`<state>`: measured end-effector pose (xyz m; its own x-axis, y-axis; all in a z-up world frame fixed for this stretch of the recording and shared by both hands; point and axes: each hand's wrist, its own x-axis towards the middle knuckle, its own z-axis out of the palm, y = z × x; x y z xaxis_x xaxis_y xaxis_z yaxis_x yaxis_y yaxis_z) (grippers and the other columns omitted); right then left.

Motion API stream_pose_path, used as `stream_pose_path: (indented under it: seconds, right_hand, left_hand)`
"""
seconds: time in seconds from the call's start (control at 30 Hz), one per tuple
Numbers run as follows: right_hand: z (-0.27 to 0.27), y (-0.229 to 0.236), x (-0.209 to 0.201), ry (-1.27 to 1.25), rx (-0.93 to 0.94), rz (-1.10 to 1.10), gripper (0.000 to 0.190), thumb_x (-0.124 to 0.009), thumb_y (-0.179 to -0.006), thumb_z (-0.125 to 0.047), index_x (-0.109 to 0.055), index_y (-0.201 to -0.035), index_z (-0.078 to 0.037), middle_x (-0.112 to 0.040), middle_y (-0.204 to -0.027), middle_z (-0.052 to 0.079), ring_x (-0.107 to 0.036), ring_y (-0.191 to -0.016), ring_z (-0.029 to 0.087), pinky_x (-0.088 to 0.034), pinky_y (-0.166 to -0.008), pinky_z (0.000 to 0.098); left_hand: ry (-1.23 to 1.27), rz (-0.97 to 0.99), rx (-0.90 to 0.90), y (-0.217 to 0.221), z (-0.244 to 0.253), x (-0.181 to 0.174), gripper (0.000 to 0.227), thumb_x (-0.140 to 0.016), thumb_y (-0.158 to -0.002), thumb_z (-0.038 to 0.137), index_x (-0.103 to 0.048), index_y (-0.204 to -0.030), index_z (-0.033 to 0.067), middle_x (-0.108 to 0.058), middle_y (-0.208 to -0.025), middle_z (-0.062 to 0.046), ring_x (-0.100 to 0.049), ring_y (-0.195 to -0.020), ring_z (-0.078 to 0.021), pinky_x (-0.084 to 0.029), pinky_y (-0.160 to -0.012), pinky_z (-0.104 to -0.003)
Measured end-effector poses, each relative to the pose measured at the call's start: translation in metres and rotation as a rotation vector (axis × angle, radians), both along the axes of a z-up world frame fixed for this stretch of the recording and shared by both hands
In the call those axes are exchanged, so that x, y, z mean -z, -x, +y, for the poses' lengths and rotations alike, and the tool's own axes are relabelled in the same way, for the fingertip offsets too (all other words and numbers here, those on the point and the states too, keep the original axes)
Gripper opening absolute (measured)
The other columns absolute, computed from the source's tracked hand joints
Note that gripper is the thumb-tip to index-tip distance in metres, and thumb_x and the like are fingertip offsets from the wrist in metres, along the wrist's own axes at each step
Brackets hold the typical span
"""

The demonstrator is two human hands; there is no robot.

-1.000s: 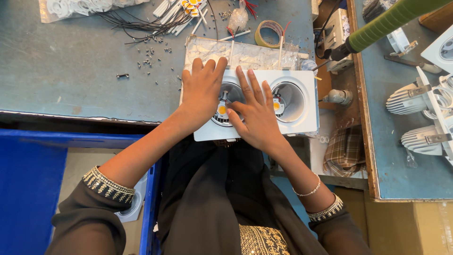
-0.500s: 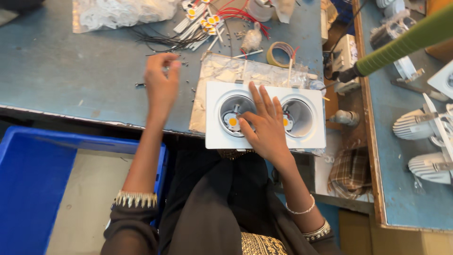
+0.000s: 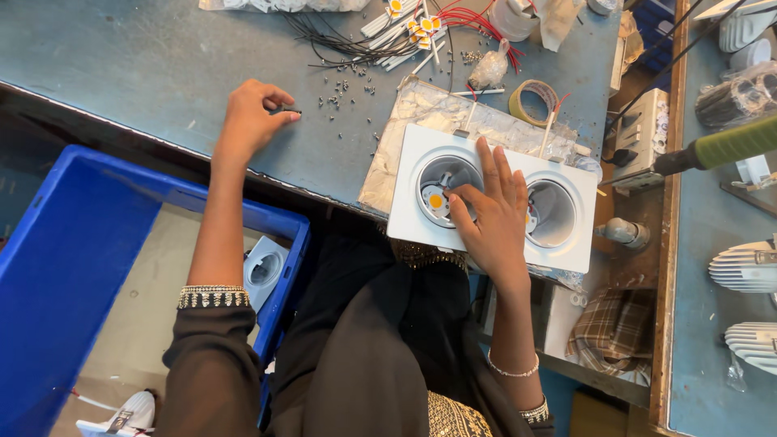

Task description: The person assembles a dual recessed light fixture by inserting LED modules and securing them with a green power drill. They then attach a white plastic diffuser, connect red and black wires to a small circuit board, and secure the wiring inside the fixture housing.

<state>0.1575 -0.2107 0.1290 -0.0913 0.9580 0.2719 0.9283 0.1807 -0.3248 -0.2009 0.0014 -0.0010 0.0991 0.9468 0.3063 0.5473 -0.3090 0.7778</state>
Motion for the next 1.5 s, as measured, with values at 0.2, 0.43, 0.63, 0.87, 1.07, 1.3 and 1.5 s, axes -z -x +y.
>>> stream_pose_path:
  seconds: [0.2, 0.43, 0.63, 0.87, 1.07, 1.3, 1.5]
  right_hand:
    - [0.0, -0.001, 0.003, -0.016, 0.002, -0.017, 0.028, -0.059, -0.097, -0.031, -0.08, -0.1, -0.013, -0.028, -0.171, 0.006, -0.016, -0.159, 0.028, -0.007, -0.127, 0.0526]
    - [-0.002, 0.0, 0.003, -0.029, -0.002, -0.014, 0.028, -0.059, -0.098, -0.031, -0.079, -0.101, -0.012, -0.028, -0.171, 0.007, -0.016, -0.16, 0.028, -0.008, -0.127, 0.0527]
    - [-0.003, 0.0, 0.002, -0.032, -0.003, 0.008, 0.027, -0.059, -0.097, -0.03, -0.078, -0.1, -0.011, -0.029, -0.171, 0.007, -0.016, -0.16, 0.029, -0.008, -0.127, 0.0532]
    - [-0.003, 0.001, 0.005, -0.052, 0.003, 0.021, 0.025, -0.061, -0.097, -0.03, -0.078, -0.098, -0.012, -0.03, -0.17, 0.006, -0.017, -0.159, 0.028, -0.008, -0.127, 0.0531]
    - [-0.003, 0.002, 0.005, -0.057, 0.018, 0.024, 0.026, -0.061, -0.096, -0.031, -0.078, -0.097, -0.011, -0.031, -0.169, 0.006, -0.018, -0.159, 0.028, -0.009, -0.127, 0.0517]
    - [-0.003, 0.003, 0.003, -0.056, 0.012, 0.025, 0.026, -0.061, -0.097, -0.03, -0.078, -0.097, -0.011, -0.031, -0.169, 0.006, -0.018, -0.159, 0.028, -0.009, -0.128, 0.0516]
    - [-0.003, 0.003, 0.003, -0.061, 0.013, 0.031, 0.025, -0.061, -0.097, -0.032, -0.078, -0.098, -0.013, -0.032, -0.169, 0.006, -0.018, -0.159, 0.028, -0.009, -0.127, 0.0517]
  left_hand:
    - [-0.111, 0.016, 0.004, -0.02, -0.016, -0.009, 0.025, -0.089, -0.076, 0.009, -0.078, -0.098, 0.0047, -0.066, -0.097, -0.013, -0.067, -0.087, -0.0243, -0.054, -0.08, -0.035]
    - [-0.115, -0.096, 0.015, -0.027, -0.024, -0.006, 0.01, -0.076, -0.089, 0.001, -0.076, -0.099, 0.0041, -0.066, -0.097, -0.01, -0.069, -0.086, -0.0217, -0.054, -0.078, -0.036]
    - [-0.32, 0.101, -0.022, -0.034, -0.028, -0.003, 0.003, -0.074, -0.092, 0.001, -0.075, -0.095, 0.0022, -0.064, -0.096, -0.012, -0.062, -0.097, -0.0317, -0.05, -0.083, -0.043]
    - [-0.438, 0.289, -0.032, -0.039, -0.024, 0.0, 0.007, -0.071, -0.096, 0.005, -0.066, -0.099, 0.0061, -0.06, -0.103, -0.009, -0.058, -0.103, -0.0317, -0.048, -0.086, -0.045]
    - [-0.378, 0.295, -0.012, -0.041, -0.023, -0.002, 0.005, -0.068, -0.097, 0.002, -0.066, -0.098, 0.007, -0.058, -0.098, -0.009, -0.058, -0.1, -0.0311, -0.049, -0.086, -0.044]
    - [-0.296, 0.124, 0.054, -0.033, -0.02, -0.008, 0.008, -0.075, -0.09, 0.005, -0.069, -0.095, 0.0033, -0.062, -0.095, -0.011, -0.062, -0.094, -0.0319, -0.051, -0.08, -0.042]
    - [-0.214, -0.002, 0.114, -0.02, -0.023, -0.01, 0.013, -0.073, -0.088, 0.001, -0.075, -0.1, 0.0027, -0.067, -0.097, -0.013, -0.066, -0.088, -0.0289, -0.052, -0.077, -0.038]
